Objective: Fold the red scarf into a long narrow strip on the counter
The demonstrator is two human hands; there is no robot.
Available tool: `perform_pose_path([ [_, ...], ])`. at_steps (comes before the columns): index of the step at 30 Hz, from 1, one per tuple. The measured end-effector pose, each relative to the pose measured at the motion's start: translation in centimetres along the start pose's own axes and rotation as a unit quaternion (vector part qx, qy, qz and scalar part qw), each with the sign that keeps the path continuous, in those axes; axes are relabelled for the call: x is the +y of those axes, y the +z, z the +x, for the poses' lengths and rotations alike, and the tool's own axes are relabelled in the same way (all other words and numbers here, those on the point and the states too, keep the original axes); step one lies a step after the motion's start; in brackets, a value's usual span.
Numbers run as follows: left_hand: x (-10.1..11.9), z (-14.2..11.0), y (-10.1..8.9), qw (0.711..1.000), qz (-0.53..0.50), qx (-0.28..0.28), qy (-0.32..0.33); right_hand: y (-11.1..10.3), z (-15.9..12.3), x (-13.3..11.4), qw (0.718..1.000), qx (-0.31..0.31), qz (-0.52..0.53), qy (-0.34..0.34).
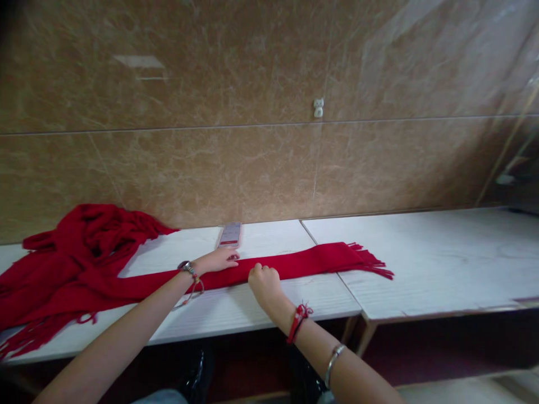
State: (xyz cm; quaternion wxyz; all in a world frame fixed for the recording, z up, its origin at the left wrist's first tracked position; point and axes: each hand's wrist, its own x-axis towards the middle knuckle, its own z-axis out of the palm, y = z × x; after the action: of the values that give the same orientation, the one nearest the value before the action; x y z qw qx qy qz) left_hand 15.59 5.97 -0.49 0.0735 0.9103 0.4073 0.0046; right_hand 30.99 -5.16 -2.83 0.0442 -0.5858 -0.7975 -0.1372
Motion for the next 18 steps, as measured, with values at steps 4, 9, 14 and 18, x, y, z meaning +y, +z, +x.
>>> perform_pose_path([
  [4, 0.4, 2.6, 0.8, 0.999, -0.031, -0.02, -0.009, 0.1, -0.3, 0.7, 0.999, -0.006, -0.007, 0.034],
  [9, 1.6, 4.5, 0.9, 0.997, -0.062, -0.033, -0.013, 0.3, -1.1, 2.5, 0.998, -0.02, -0.022, 0.059],
  [14, 3.3, 6.2, 1.1, 0.996, -0.082, -0.036, -0.005, 0.9, -1.9, 4.1, 0.997, -0.016, -0.035, 0.066],
  [18, 4.4, 7.6, 1.3, 0.995, -0.091, -0.033, -0.009, 1.4, -2.2, 4.8, 0.997, -0.024, -0.034, 0.068],
])
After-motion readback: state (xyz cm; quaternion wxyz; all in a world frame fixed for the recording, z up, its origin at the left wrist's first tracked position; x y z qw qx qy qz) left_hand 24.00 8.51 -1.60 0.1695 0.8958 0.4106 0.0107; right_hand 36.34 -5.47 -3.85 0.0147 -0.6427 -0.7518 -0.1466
